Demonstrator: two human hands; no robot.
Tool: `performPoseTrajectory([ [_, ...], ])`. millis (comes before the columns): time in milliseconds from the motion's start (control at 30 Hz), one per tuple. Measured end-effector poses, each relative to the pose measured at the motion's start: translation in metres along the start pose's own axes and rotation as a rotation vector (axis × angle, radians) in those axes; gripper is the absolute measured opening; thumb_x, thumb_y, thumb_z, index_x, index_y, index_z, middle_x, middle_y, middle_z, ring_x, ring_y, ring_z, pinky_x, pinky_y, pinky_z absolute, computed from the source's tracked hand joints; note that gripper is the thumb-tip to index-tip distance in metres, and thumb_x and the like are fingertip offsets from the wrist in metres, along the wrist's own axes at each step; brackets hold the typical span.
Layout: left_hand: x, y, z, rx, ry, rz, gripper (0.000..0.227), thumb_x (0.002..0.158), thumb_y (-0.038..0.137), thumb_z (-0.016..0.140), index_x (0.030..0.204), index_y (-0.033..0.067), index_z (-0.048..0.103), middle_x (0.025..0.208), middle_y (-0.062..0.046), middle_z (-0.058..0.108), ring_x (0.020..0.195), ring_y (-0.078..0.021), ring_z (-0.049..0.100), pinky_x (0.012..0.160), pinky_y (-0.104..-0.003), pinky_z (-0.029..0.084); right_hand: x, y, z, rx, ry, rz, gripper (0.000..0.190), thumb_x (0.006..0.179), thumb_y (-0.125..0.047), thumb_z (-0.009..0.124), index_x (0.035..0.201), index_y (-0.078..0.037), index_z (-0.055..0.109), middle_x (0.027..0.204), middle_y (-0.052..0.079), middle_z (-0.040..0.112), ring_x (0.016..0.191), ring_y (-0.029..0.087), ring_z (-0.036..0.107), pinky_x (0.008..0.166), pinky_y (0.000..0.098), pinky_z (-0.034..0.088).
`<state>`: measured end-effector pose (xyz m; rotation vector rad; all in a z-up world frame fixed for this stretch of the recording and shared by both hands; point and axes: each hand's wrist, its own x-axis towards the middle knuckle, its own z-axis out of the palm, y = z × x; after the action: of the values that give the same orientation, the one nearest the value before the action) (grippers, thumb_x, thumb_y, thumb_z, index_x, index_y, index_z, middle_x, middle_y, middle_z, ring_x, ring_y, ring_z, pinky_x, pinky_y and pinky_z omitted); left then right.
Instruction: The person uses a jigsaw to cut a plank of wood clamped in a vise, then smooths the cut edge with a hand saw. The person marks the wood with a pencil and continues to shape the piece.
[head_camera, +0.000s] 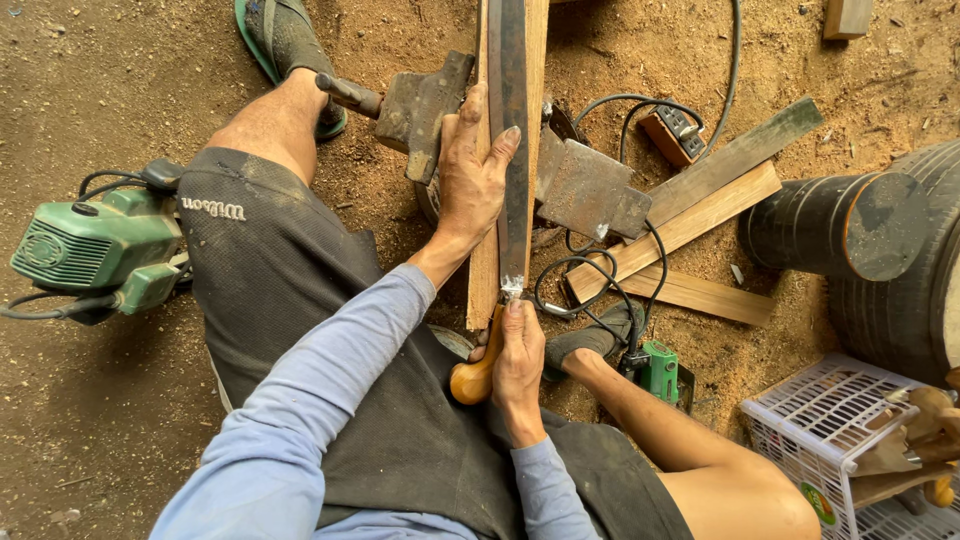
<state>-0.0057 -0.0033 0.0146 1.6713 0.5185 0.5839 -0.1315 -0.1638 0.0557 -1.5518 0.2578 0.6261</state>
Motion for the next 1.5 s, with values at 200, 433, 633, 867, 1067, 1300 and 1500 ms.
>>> performPoseTrajectory([
  [200,-0.001,-0.014,0.003,0.053,-0.017,-0.025,0.060,0.106,0.033,0.065,0.159,0.0222,0.040,0.112,-0.004,0.048,0.103,-0.0157,0.057,0.095,-0.032,0.058,-0.001,0.001,-0.001,-0.026,-0.003,-0.010,0.040,0.106,-0.045,0.043,0.093,-0.008,0.050,0.070,0.006,0.057,0.051,0.013,0.059,0.047,0.0246,0.051],
  [433,0.000,-0.022,0.006,0.057,-0.044,-0.027,0.060,0.107,0.037,0.065,0.160,0.0253,0.040,0.111,-0.003,0.043,0.102,-0.0157,0.054,0.096,-0.031,0.058,-0.001,0.001,-0.001,-0.061,0.006,-0.017,0.042,0.106,-0.046,0.042,0.092,-0.008,0.050,0.069,0.005,0.057,0.051,0.013,0.060,0.047,0.0244,0.052],
  [633,-0.001,-0.007,0.001,0.010,-0.023,-0.041,0.059,0.106,0.034,0.065,0.159,0.0226,0.040,0.117,-0.005,0.052,0.110,-0.0172,0.059,0.099,-0.035,0.057,0.000,0.004,-0.001,-0.068,0.014,-0.023,0.043,0.106,-0.048,0.043,0.092,-0.008,0.051,0.069,0.005,0.058,0.051,0.013,0.060,0.046,0.0243,0.052],
  [867,0.000,0.002,-0.001,0.043,-0.004,-0.009,0.063,0.105,0.032,0.067,0.159,0.0182,0.038,0.117,-0.008,0.053,0.110,-0.0201,0.059,0.101,-0.037,0.056,0.000,0.005,-0.002,-0.071,0.013,-0.023,0.043,0.106,-0.048,0.042,0.092,-0.008,0.051,0.068,0.005,0.058,0.050,0.013,0.061,0.046,0.0244,0.052],
  [1067,0.000,0.003,-0.001,0.025,-0.004,-0.025,0.060,0.105,0.031,0.069,0.157,0.0193,0.041,0.114,-0.008,0.052,0.108,-0.0201,0.060,0.097,-0.036,0.057,0.000,0.003,0.000,-0.054,0.011,-0.026,0.044,0.106,-0.047,0.042,0.091,-0.008,0.051,0.069,0.006,0.058,0.051,0.013,0.060,0.046,0.0242,0.051],
  [1300,0.000,0.004,0.000,0.029,0.006,-0.029,0.059,0.105,0.031,0.069,0.157,0.0205,0.043,0.114,-0.007,0.053,0.107,-0.0188,0.061,0.096,-0.035,0.057,-0.001,0.002,0.000,-0.075,0.023,-0.024,0.043,0.106,-0.047,0.042,0.091,-0.007,0.052,0.069,0.005,0.057,0.050,0.013,0.060,0.046,0.0239,0.051],
  [1500,0.000,0.001,0.000,0.047,-0.008,-0.060,0.065,0.103,0.032,0.069,0.159,0.0193,0.038,0.111,-0.006,0.050,0.103,-0.0183,0.059,0.093,-0.034,0.059,0.000,0.007,0.000,-0.022,0.010,-0.033,0.043,0.107,-0.047,0.043,0.092,-0.007,0.050,0.069,0.006,0.057,0.050,0.013,0.060,0.047,0.0240,0.051],
])
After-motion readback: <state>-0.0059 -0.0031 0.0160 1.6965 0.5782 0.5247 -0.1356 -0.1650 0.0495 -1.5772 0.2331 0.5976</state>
